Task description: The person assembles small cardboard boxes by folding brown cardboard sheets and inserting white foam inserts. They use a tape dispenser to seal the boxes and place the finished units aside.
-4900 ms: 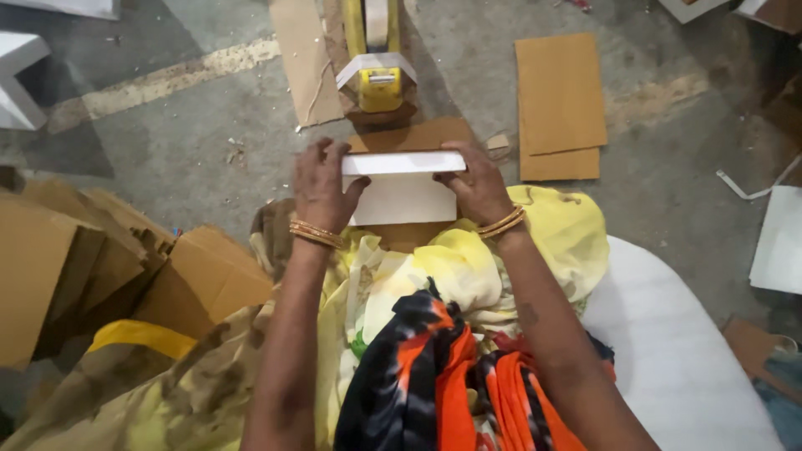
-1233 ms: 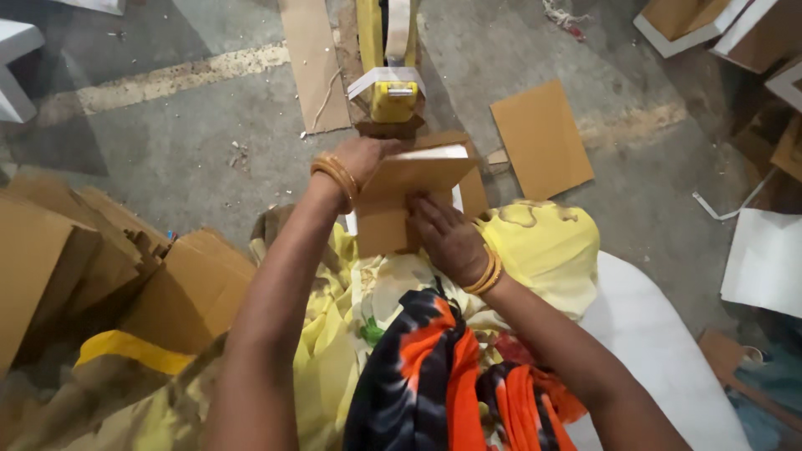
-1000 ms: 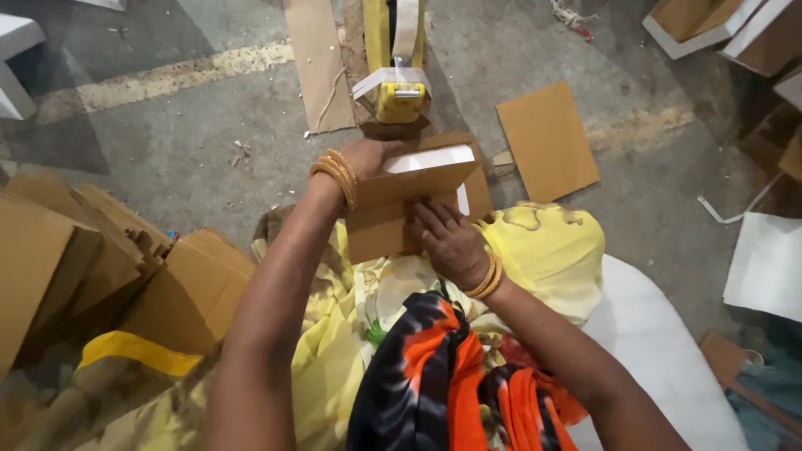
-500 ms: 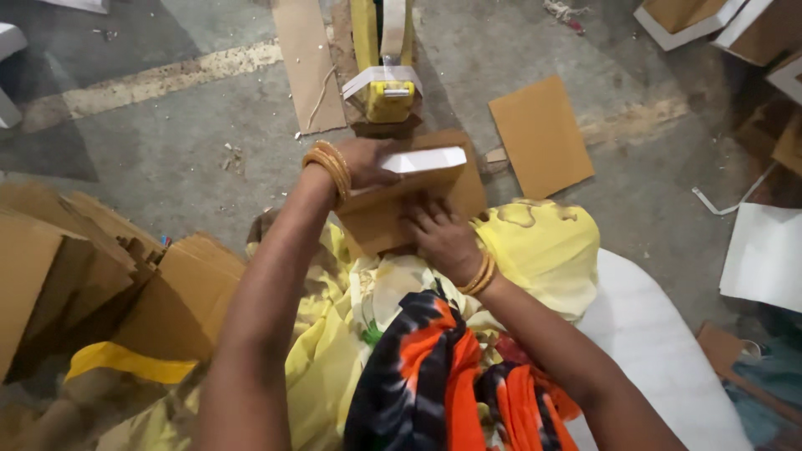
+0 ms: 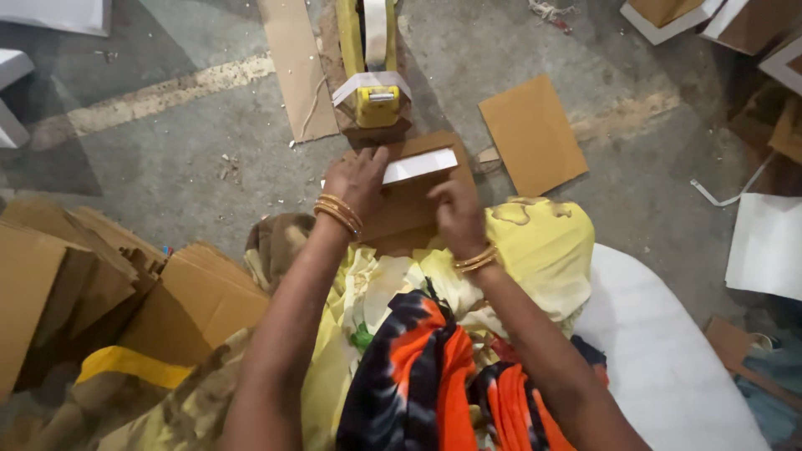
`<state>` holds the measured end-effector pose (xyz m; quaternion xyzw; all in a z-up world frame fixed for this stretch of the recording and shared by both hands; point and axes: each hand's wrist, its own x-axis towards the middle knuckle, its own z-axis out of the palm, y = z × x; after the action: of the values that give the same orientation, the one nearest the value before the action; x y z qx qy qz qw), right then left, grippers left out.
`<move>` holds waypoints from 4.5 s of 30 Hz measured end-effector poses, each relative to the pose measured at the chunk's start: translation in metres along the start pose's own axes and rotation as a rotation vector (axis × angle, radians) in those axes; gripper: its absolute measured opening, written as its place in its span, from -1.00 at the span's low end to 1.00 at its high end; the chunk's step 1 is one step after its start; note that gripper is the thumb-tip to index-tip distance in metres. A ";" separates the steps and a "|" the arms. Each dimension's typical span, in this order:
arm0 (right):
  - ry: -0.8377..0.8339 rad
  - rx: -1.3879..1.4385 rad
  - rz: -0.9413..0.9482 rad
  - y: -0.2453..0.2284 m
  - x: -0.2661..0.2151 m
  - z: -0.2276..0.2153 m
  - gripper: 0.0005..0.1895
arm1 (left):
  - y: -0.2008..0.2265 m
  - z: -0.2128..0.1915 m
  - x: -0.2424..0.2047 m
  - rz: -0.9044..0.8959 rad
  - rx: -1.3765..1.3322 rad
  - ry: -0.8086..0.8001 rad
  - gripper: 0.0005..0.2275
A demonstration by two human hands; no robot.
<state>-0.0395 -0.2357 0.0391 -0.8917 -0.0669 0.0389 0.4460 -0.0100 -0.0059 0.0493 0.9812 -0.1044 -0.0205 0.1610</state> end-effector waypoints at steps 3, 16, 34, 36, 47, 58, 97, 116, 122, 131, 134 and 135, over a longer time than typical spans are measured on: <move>0.252 0.327 0.057 0.013 0.016 -0.016 -0.86 | -0.002 0.007 0.001 0.013 0.018 -0.005 -0.65; -0.147 0.527 -0.158 0.022 0.059 0.001 -0.32 | 0.002 0.001 -0.003 0.023 -0.018 0.094 -0.63; -0.274 0.657 -0.184 0.000 0.073 0.056 -0.31 | 0.012 0.002 -0.032 -0.226 0.016 0.344 -0.42; -0.279 0.692 -0.191 -0.006 0.074 0.057 -0.32 | 0.011 0.000 -0.031 -0.234 0.024 0.375 -0.45; -0.197 0.662 -0.020 -0.008 0.064 0.056 -0.50 | 0.010 0.003 -0.032 -0.174 0.020 0.386 -0.53; -0.058 0.716 0.086 -0.008 0.120 0.008 -0.59 | 0.004 0.019 -0.035 -0.152 0.069 0.366 -0.69; 0.035 -0.206 -0.093 0.028 0.084 0.040 -0.73 | -0.016 -0.011 0.005 -0.012 0.010 0.277 -0.64; -0.371 0.322 -0.126 -0.099 0.111 -0.004 -0.14 | -0.014 -0.006 -0.003 -0.016 0.089 0.263 -0.54; -0.340 0.303 -0.128 -0.091 0.115 -0.006 -0.08 | -0.005 -0.016 -0.012 -0.039 0.008 0.312 -0.54; -0.232 0.207 -0.140 -0.059 0.139 0.025 -0.21 | -0.019 0.016 0.002 0.036 0.154 0.336 -0.54; -0.133 0.059 -0.287 -0.059 0.140 0.024 -0.21 | -0.016 0.015 0.001 0.043 0.128 0.370 -0.66; -0.131 0.066 -0.334 -0.061 0.137 0.024 -0.21 | -0.016 0.012 -0.004 0.045 0.151 0.382 -0.67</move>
<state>0.0874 -0.1588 0.0723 -0.8485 -0.2417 0.0243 0.4701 -0.0117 0.0058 0.0329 0.9740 -0.0954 0.1773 0.1043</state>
